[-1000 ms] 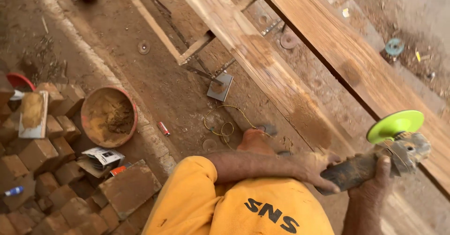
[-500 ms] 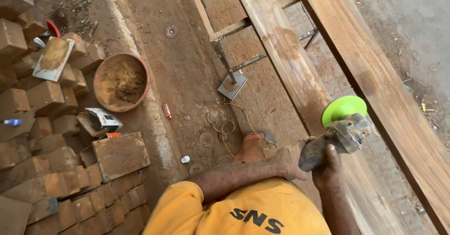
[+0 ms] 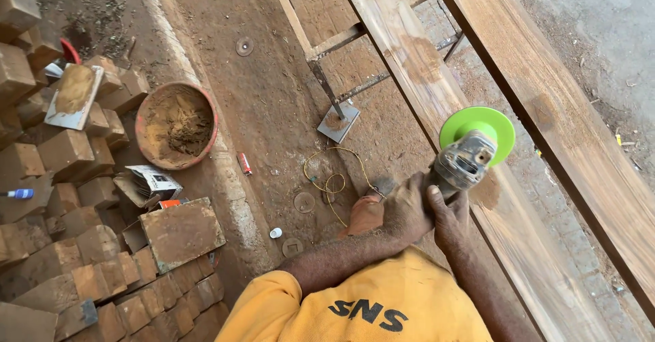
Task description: The person uses an angle grinder with a sanding disc to smooth and sand long wooden planks.
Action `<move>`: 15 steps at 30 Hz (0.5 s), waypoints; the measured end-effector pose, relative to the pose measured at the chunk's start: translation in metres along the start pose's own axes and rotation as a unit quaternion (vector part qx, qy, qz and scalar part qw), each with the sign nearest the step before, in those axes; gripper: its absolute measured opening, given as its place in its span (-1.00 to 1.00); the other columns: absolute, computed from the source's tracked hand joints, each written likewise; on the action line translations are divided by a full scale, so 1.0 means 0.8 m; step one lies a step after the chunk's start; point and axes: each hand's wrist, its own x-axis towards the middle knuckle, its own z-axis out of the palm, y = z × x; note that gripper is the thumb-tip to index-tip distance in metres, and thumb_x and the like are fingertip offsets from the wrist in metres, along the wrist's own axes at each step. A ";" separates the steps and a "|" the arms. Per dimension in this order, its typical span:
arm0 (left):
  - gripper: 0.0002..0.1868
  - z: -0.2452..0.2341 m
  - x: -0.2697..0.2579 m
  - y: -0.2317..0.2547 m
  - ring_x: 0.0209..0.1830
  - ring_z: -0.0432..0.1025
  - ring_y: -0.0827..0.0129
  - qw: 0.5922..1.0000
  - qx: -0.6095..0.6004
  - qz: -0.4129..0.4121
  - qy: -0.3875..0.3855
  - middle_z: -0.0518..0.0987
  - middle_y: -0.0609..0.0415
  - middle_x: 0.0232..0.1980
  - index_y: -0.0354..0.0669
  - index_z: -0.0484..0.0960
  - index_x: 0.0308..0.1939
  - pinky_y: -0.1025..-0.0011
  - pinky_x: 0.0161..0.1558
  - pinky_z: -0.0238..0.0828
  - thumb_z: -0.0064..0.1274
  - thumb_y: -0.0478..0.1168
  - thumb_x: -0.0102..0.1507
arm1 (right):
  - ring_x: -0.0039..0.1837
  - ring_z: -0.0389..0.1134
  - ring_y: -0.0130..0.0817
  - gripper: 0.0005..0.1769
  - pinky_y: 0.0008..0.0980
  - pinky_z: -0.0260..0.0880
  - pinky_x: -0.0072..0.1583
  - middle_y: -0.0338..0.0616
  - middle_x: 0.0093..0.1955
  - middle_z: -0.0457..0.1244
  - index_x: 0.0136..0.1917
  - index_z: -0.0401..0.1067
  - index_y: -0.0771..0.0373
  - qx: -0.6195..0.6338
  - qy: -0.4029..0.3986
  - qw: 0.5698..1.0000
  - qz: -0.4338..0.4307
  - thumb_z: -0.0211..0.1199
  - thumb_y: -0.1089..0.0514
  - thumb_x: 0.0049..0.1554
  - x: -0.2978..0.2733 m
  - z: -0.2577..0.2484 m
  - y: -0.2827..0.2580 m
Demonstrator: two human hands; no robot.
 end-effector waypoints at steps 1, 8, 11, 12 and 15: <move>-0.32 -0.007 0.009 0.000 -0.01 0.52 -0.20 1.000 -0.001 -0.012 -0.024 0.55 -0.34 -0.02 -0.35 0.29 0.22 -0.10 0.03 0.45 0.25 -0.10 0.16 | 0.45 0.22 -0.13 -0.18 -0.12 0.28 0.46 0.06 0.40 0.19 0.51 0.06 0.31 -0.015 -0.012 1.000 0.004 0.32 -0.05 0.16 0.005 0.010 -0.009; -0.22 -0.051 0.090 -0.050 -0.03 0.55 -0.08 0.998 0.009 -0.055 -0.022 0.55 -0.26 -0.04 -0.31 0.29 0.18 -0.02 0.04 0.50 0.33 -0.01 0.06 | 0.45 0.23 -0.09 -0.17 -0.08 0.31 0.42 0.11 0.44 0.16 0.58 0.00 0.29 -0.107 -0.059 0.987 0.106 0.20 -0.05 0.19 0.069 0.026 -0.014; -0.18 -0.077 0.135 -0.090 -0.06 0.58 0.01 0.993 0.022 -0.117 -0.020 0.60 -0.19 -0.06 -0.23 0.34 0.18 0.03 -0.03 0.57 0.39 0.05 0.00 | 0.49 0.25 -0.11 -0.28 -0.04 0.31 0.42 0.10 0.46 0.20 0.50 0.12 0.35 -0.195 -0.122 0.972 0.055 0.24 -0.01 0.22 0.073 0.022 -0.027; -0.17 -0.086 0.150 -0.109 -0.12 0.63 0.08 0.993 0.026 -0.111 -0.030 0.62 -0.18 -0.06 -0.21 0.28 0.28 0.13 -0.11 0.65 0.32 0.05 0.06 | 0.42 0.29 -0.13 -0.31 -0.06 0.36 0.38 0.05 0.42 0.22 0.47 0.19 0.31 -0.310 -0.016 0.948 0.066 0.28 0.03 0.17 0.071 0.016 -0.027; 0.02 -0.119 0.190 -0.154 -0.17 0.65 0.07 0.993 0.080 -0.080 -0.042 0.60 -0.25 0.00 -0.07 -0.07 0.52 0.18 -0.19 0.71 0.25 0.03 0.16 | 0.33 0.32 -0.13 -0.38 -0.07 0.40 0.36 0.04 0.33 0.25 0.42 0.29 0.29 -0.492 0.148 0.856 0.052 0.37 0.08 0.17 0.046 -0.047 -0.009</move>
